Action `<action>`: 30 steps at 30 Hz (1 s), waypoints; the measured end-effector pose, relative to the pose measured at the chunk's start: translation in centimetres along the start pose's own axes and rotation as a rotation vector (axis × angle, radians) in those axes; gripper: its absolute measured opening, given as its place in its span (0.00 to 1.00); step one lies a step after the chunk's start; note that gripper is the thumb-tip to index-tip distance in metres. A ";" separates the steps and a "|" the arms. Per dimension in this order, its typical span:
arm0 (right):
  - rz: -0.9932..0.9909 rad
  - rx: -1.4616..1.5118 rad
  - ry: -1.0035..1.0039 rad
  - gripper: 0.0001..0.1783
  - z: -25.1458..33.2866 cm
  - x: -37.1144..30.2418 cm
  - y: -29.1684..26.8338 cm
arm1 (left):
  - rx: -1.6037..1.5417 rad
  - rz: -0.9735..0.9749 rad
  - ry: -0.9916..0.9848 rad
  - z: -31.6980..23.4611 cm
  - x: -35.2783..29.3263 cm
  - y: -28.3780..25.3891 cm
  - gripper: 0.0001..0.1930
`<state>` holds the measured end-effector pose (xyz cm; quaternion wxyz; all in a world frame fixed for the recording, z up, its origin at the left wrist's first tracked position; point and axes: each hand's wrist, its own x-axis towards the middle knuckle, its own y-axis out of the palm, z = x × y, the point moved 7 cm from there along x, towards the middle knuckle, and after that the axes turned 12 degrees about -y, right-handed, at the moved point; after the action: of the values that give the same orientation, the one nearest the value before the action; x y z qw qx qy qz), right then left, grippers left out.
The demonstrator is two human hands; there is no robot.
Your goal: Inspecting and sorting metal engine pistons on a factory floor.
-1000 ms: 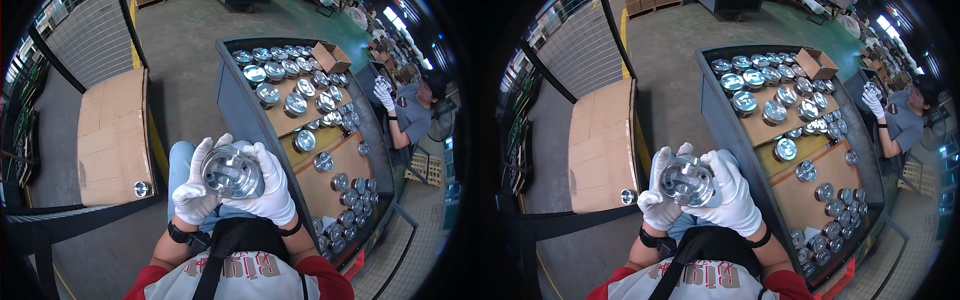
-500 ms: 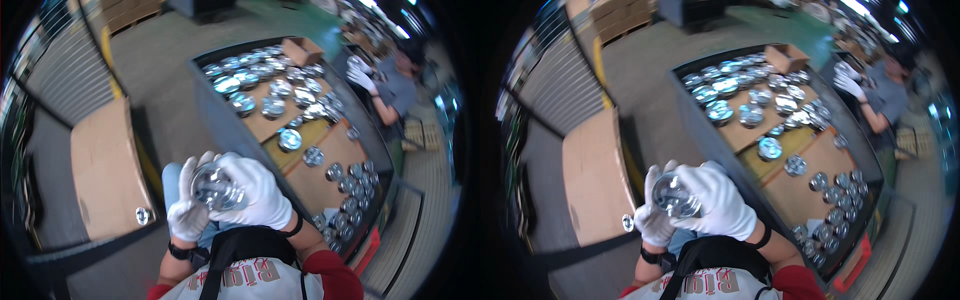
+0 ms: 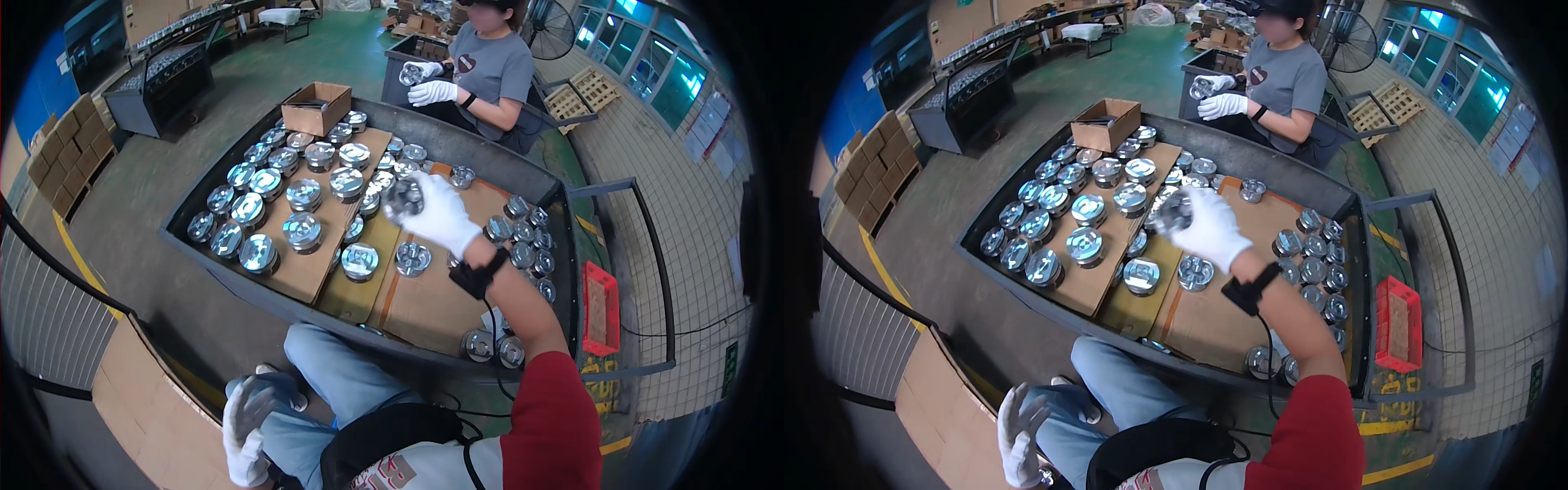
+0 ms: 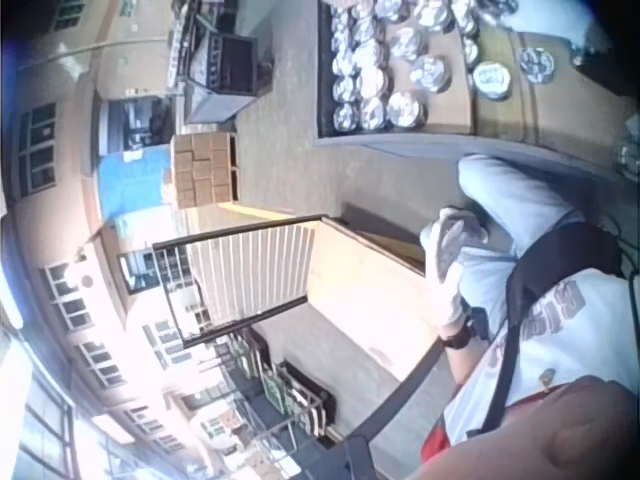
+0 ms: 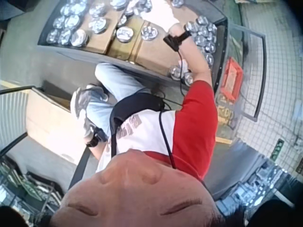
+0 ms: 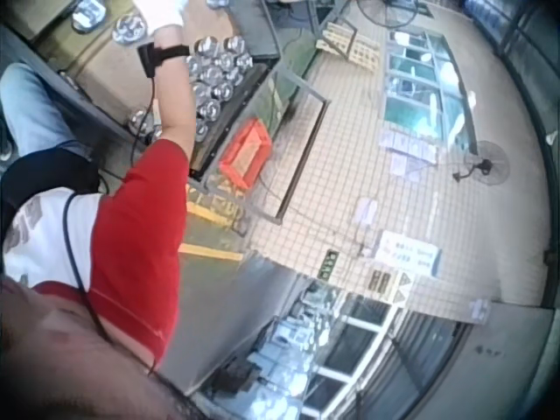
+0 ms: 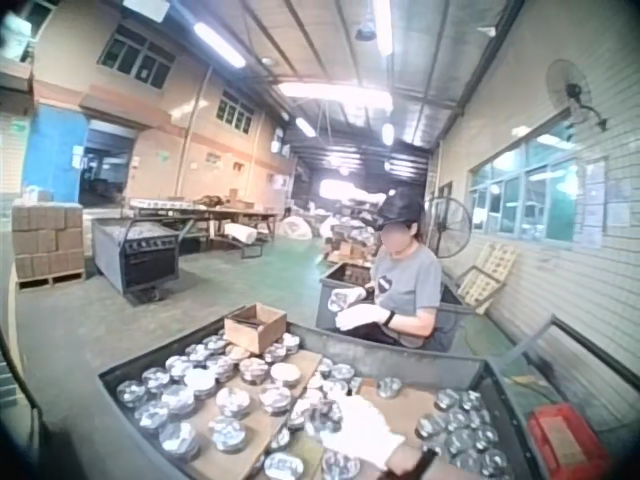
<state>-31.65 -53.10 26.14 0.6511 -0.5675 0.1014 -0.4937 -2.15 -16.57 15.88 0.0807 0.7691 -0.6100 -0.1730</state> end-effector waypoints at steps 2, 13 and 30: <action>0.058 -0.246 0.123 0.34 -9.2 0.3 3.7 | 0.004 -0.217 -0.022 -0.4 -1.3 -1.7 0.40; 0.475 -0.172 0.391 0.28 -19.5 -5.3 12.8 | 0.288 -0.399 -0.153 -3.0 -5.3 -2.4 0.36; 0.787 -0.436 0.181 0.21 -14.7 -6.8 16.9 | 1.399 -0.660 -0.567 -5.1 -10.0 -8.9 0.29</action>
<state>-36.22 -59.55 4.09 0.6429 -0.5643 0.4672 -0.2236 5.88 -5.23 19.30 -0.6291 0.7086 -0.3165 0.0446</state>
